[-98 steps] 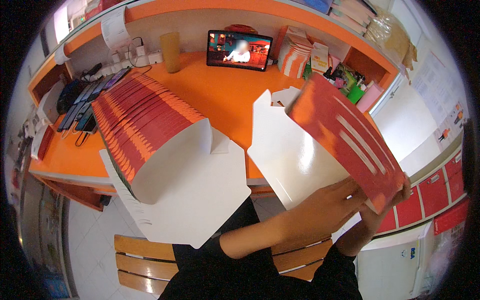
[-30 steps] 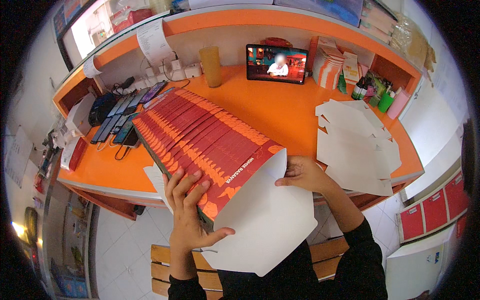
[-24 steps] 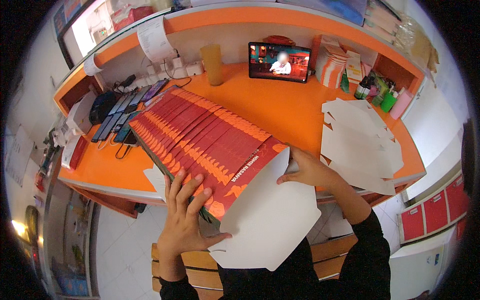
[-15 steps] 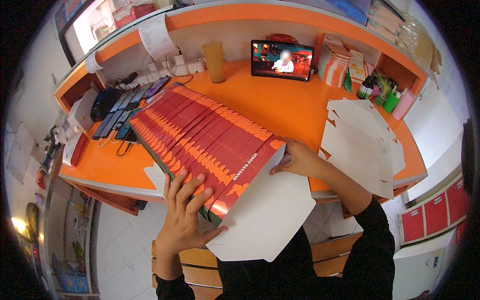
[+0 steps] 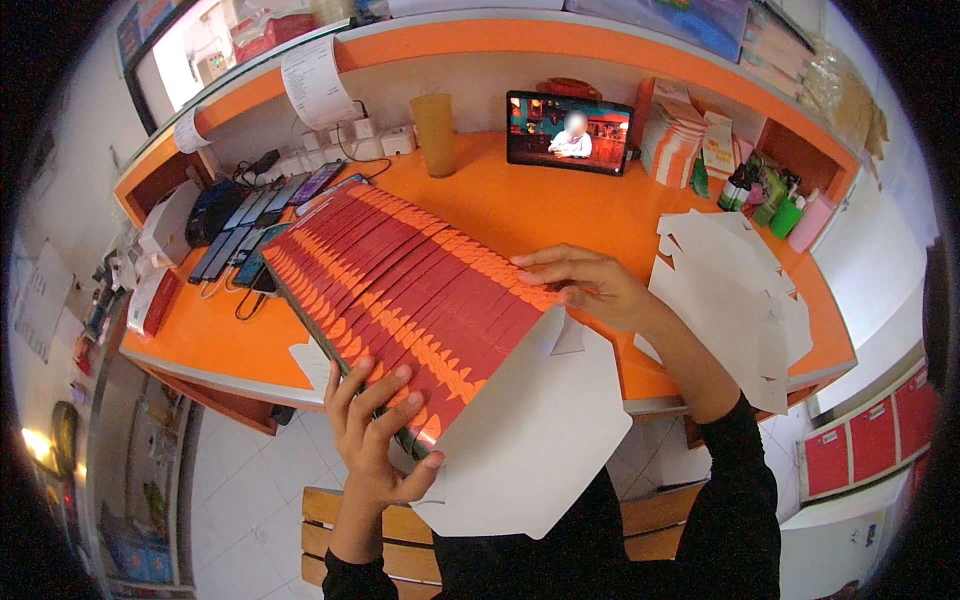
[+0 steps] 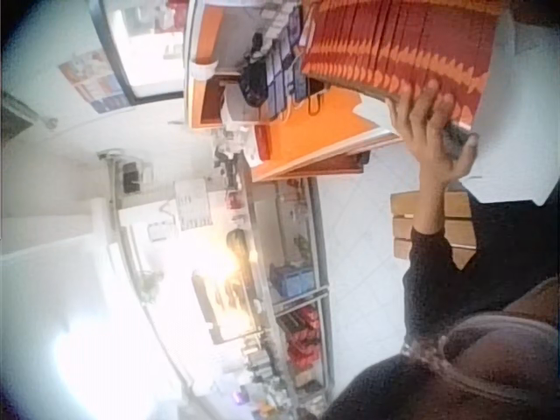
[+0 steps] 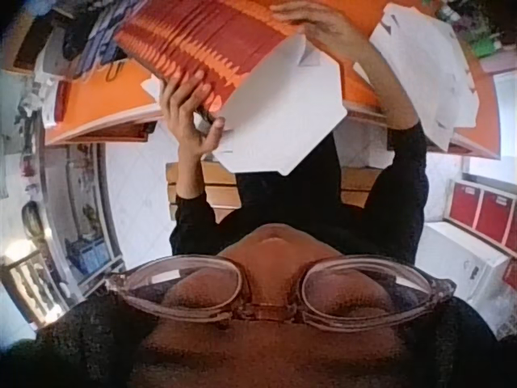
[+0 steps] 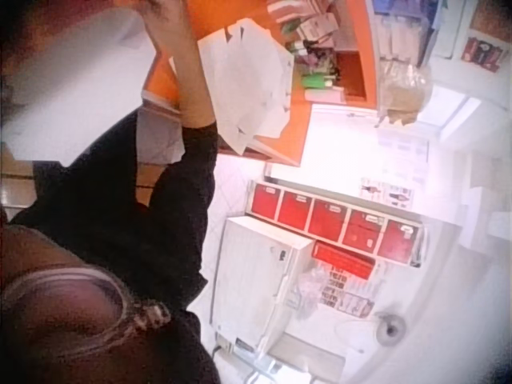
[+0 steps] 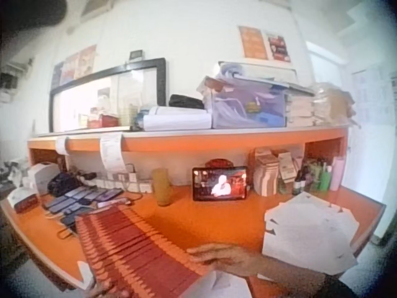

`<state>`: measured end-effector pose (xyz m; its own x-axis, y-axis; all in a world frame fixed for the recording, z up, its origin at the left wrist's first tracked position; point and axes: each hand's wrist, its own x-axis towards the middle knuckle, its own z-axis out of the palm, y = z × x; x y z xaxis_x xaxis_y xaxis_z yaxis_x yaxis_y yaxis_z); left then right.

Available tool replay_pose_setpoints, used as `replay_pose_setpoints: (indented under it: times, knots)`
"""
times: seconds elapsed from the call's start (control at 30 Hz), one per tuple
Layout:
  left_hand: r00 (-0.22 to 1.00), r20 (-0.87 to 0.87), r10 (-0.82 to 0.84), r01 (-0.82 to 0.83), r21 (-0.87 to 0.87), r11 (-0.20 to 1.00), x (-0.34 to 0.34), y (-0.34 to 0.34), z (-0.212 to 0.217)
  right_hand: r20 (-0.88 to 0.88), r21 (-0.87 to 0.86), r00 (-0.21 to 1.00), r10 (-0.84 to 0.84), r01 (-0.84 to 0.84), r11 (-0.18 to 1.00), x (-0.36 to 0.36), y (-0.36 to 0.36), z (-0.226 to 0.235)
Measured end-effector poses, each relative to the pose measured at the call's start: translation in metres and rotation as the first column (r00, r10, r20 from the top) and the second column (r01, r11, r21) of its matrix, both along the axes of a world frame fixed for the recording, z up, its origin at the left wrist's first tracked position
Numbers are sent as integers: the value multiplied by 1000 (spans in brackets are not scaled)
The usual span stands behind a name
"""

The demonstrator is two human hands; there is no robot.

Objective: The person folds flat paperboard pieces into small boxes by hand, inserts a green insert into each, and stacks the finished boxes. The person also briefly interacts with a tablet on the desk.

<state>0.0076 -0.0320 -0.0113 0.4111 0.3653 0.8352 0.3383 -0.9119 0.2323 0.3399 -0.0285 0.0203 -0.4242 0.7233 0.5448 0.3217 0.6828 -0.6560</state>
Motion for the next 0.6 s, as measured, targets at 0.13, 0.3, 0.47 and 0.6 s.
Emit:
replay_pose_setpoints:
  times: [0.13,0.3,0.47,0.6]
  knots:
    - [1000,-21,23,-23,9,1000,2,-2,0,2,47,994,-111,111,993,-4,-6,0]
    - [998,-35,49,-51,-69,996,2,-10,10,163,83,767,-621,616,783,-33,-70,15]
    - [977,-132,168,-193,-213,958,1,-35,32,256,375,-180,-950,924,-75,21,-193,-38]
    - [962,162,219,-189,-183,965,22,-77,42,285,201,-526,-802,850,-486,93,-267,-98]
